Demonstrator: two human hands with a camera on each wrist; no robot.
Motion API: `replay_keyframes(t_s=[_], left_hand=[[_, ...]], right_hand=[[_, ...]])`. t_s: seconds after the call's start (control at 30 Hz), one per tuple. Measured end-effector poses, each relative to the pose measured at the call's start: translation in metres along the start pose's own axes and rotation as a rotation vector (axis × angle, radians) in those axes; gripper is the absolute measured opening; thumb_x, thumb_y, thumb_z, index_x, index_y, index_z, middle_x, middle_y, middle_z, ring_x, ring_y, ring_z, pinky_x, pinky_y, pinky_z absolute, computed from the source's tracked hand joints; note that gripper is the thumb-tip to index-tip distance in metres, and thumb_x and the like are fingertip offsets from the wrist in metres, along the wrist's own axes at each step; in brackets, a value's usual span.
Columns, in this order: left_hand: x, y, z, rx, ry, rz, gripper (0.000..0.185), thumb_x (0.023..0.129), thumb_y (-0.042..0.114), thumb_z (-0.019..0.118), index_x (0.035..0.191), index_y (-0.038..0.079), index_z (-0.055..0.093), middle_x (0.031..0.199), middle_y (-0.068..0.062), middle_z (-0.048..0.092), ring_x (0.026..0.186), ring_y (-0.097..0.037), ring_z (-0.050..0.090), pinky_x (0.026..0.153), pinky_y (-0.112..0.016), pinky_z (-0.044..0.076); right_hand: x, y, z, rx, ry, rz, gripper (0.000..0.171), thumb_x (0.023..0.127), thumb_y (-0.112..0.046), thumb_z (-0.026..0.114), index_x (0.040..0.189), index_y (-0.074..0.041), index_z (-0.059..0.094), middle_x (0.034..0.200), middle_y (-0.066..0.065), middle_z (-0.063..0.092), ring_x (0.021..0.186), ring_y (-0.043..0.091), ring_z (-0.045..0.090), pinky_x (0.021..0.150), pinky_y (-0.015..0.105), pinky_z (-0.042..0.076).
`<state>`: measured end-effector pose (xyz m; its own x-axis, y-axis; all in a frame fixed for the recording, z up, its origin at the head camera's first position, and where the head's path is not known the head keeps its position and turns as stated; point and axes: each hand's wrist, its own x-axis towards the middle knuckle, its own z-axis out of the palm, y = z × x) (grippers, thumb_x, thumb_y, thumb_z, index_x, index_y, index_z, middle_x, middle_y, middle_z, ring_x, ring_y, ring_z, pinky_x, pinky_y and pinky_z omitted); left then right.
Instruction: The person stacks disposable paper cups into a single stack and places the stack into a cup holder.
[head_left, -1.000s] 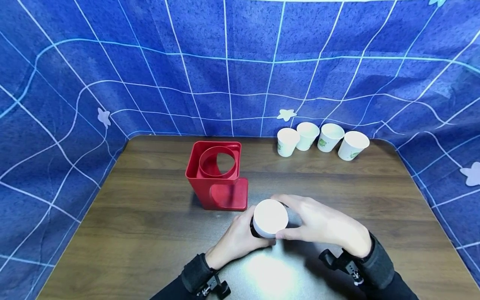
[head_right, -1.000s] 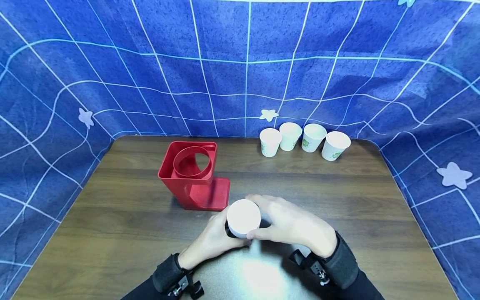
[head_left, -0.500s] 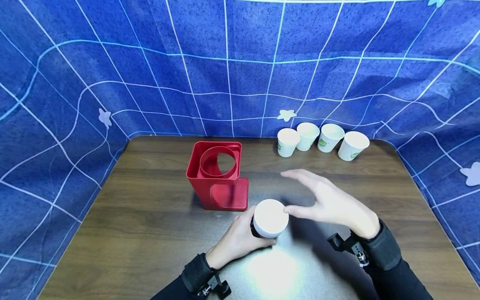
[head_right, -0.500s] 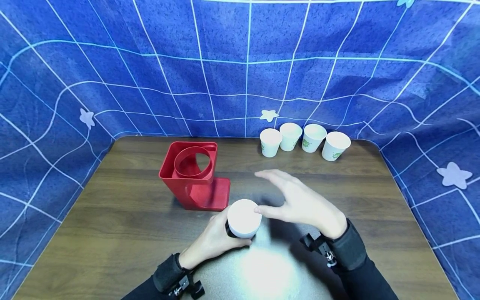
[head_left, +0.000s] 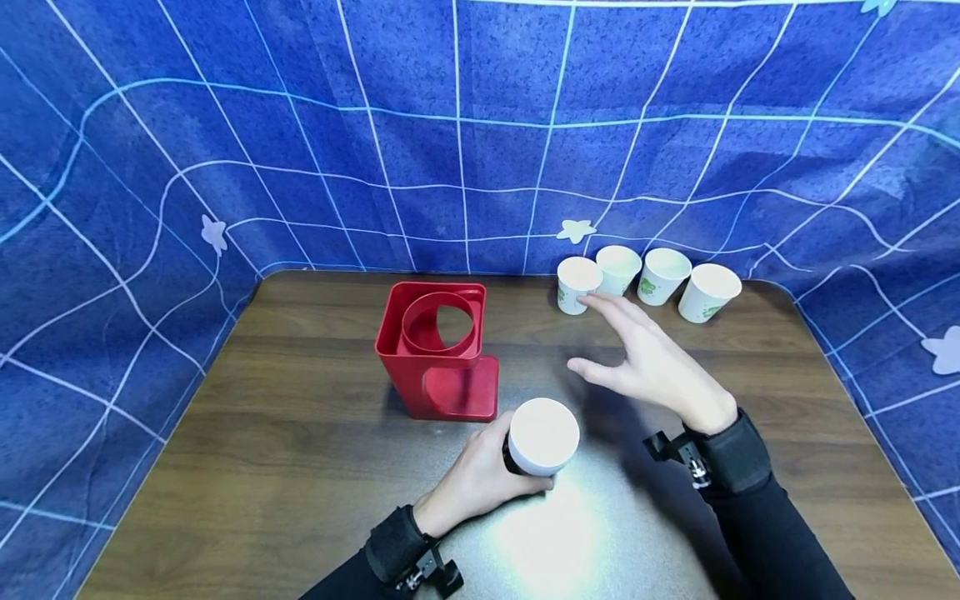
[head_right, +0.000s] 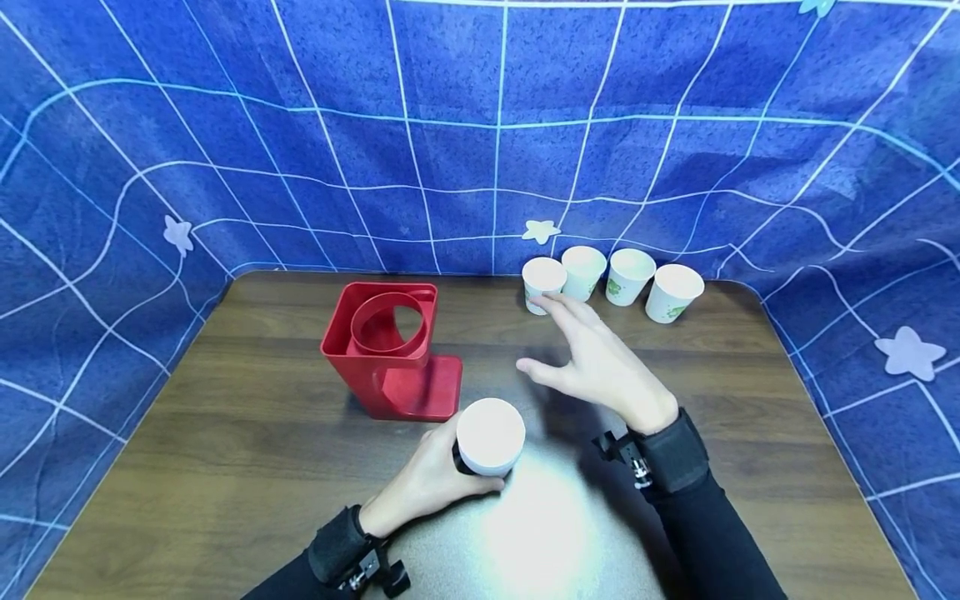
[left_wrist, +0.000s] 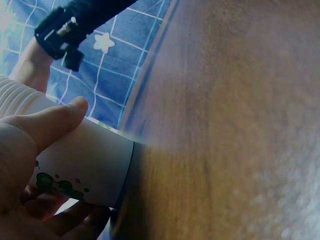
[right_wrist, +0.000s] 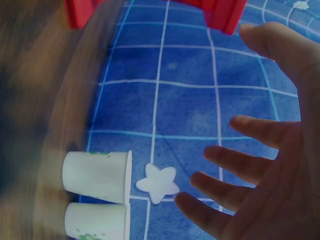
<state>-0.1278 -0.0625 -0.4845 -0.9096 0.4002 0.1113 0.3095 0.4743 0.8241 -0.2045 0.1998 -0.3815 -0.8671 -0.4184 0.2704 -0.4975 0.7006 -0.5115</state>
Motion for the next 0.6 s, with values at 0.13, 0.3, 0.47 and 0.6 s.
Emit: replay_keyframes(t_s=[0.13, 0.3, 0.47, 0.6], left_hand=[[0.0, 0.0, 0.0, -0.004, -0.006, -0.004, 0.082, 0.069, 0.03, 0.097, 0.138, 0.017, 0.055, 0.129, 0.004, 0.068, 0.118, -0.011, 0.064, 0.103, -0.038, 0.053], [0.0, -0.001, 0.0, -0.01, -0.013, -0.006, 0.083, 0.069, 0.031, 0.097, 0.139, 0.018, 0.054, 0.129, 0.004, 0.067, 0.118, -0.01, 0.064, 0.103, -0.037, 0.053], [0.0, -0.002, 0.0, 0.002, -0.005, 0.002, 0.082, 0.068, 0.03, 0.097, 0.137, 0.018, 0.055, 0.128, 0.004, 0.068, 0.117, -0.01, 0.065, 0.102, -0.036, 0.053], [0.0, -0.002, 0.0, 0.009, 0.001, 0.012, 0.081, 0.068, 0.03, 0.097, 0.136, 0.019, 0.055, 0.127, 0.005, 0.068, 0.117, -0.01, 0.065, 0.101, -0.036, 0.054]], right_hand=[[0.011, 0.01, 0.006, -0.026, 0.062, 0.028, 0.088, 0.087, -0.048, 0.079, 0.157, -0.014, 0.04, 0.163, 0.015, 0.037, 0.152, 0.034, 0.032, 0.119, 0.058, 0.033], [0.024, 0.021, 0.013, -0.05, 0.152, 0.047, 0.09, 0.086, -0.045, 0.08, 0.158, -0.013, 0.038, 0.163, 0.023, 0.033, 0.151, 0.042, 0.031, 0.116, 0.063, 0.033], [0.034, 0.03, 0.021, -0.061, 0.25, 0.061, 0.088, 0.085, -0.041, 0.082, 0.156, -0.008, 0.04, 0.161, 0.026, 0.034, 0.148, 0.047, 0.034, 0.117, 0.063, 0.033], [0.041, 0.035, 0.027, -0.064, 0.282, 0.089, 0.087, 0.084, -0.04, 0.082, 0.153, -0.005, 0.043, 0.159, 0.028, 0.035, 0.147, 0.05, 0.034, 0.116, 0.065, 0.033]])
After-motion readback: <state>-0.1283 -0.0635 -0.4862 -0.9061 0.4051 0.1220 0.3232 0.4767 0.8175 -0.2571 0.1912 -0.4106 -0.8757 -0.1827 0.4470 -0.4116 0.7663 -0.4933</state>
